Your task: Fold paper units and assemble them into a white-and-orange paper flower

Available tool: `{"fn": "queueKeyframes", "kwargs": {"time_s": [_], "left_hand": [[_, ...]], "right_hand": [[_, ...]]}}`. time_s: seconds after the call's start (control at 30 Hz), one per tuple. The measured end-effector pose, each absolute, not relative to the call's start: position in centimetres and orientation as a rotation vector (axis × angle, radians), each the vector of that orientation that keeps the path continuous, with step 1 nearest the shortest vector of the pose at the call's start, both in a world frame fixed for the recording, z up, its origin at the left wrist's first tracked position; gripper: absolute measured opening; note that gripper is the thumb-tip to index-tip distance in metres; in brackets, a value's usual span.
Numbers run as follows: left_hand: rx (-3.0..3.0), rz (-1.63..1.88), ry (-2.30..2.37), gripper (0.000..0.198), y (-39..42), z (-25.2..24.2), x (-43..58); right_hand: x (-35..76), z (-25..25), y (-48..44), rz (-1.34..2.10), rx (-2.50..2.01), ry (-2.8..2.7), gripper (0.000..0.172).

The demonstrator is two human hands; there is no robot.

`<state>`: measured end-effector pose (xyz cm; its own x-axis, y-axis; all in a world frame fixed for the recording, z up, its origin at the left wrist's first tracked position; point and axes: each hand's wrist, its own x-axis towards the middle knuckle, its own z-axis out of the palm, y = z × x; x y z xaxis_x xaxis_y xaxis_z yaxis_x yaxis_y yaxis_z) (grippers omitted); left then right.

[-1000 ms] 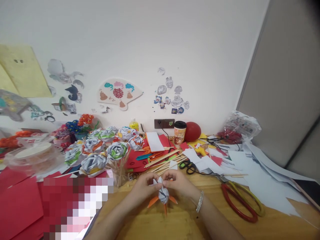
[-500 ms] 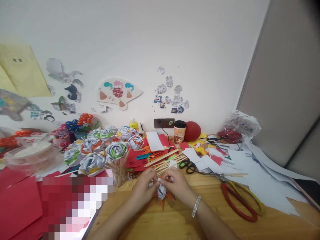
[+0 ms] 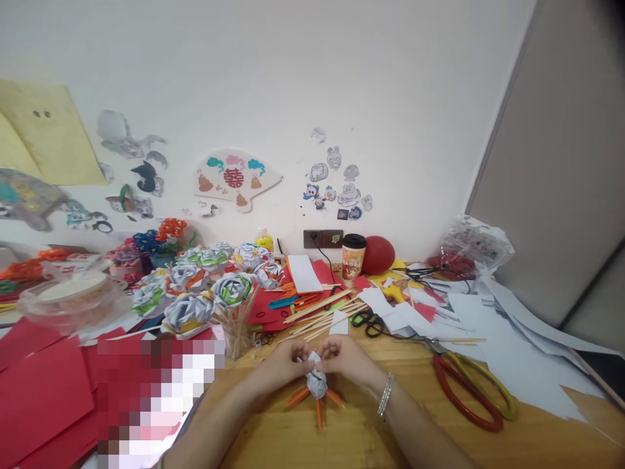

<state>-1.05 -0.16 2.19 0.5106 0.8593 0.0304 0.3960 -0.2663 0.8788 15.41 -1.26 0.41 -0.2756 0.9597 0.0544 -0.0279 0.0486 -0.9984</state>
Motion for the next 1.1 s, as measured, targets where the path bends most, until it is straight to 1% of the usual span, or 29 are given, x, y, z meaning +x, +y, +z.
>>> {"fn": "queueKeyframes", "kwargs": {"time_s": [0.1,0.2,0.33,0.43,0.57,0.67,0.8,0.93,1.1], "left_hand": [[1.901,0.569,1.058,0.015,0.0,2.2,-1.2],[2.011,0.672,1.185,0.007,-0.4,2.2,-0.8],[2.208,0.828,1.270,0.009,-1.1,2.4,-0.1],[2.174,0.886,1.250,0.012,-1.6,3.1,-0.1],[1.792,0.850,1.065,0.005,-1.7,3.7,-0.4],[1.553,0.818,0.956,0.015,-1.5,3.8,-0.6],[1.577,0.744,0.939,0.022,-1.0,3.4,-0.7],[1.509,0.812,0.945,0.022,-0.8,2.9,-0.7],[1.351,0.821,0.823,0.025,-1.2,2.7,-0.5]], "right_hand": [[15.1,0.1,-1.4,1.352,-1.066,-1.406,0.017],[14.8,0.0,-1.4,1.217,-1.143,-1.456,0.015],[14.9,0.5,-1.6,0.849,-1.198,-1.666,0.016],[15.2,1.2,-1.9,0.621,-1.169,-1.820,0.014],[15.4,1.9,-2.3,0.579,-1.099,-1.899,0.015],[15.3,2.1,-2.5,0.519,-0.948,-1.972,0.017],[15.1,2.1,-2.6,0.441,-0.875,-2.038,0.017],[14.9,2.0,-2.6,0.455,-0.905,-2.029,0.012],[15.1,2.0,-2.5,0.304,-0.882,-2.063,0.015]]}}
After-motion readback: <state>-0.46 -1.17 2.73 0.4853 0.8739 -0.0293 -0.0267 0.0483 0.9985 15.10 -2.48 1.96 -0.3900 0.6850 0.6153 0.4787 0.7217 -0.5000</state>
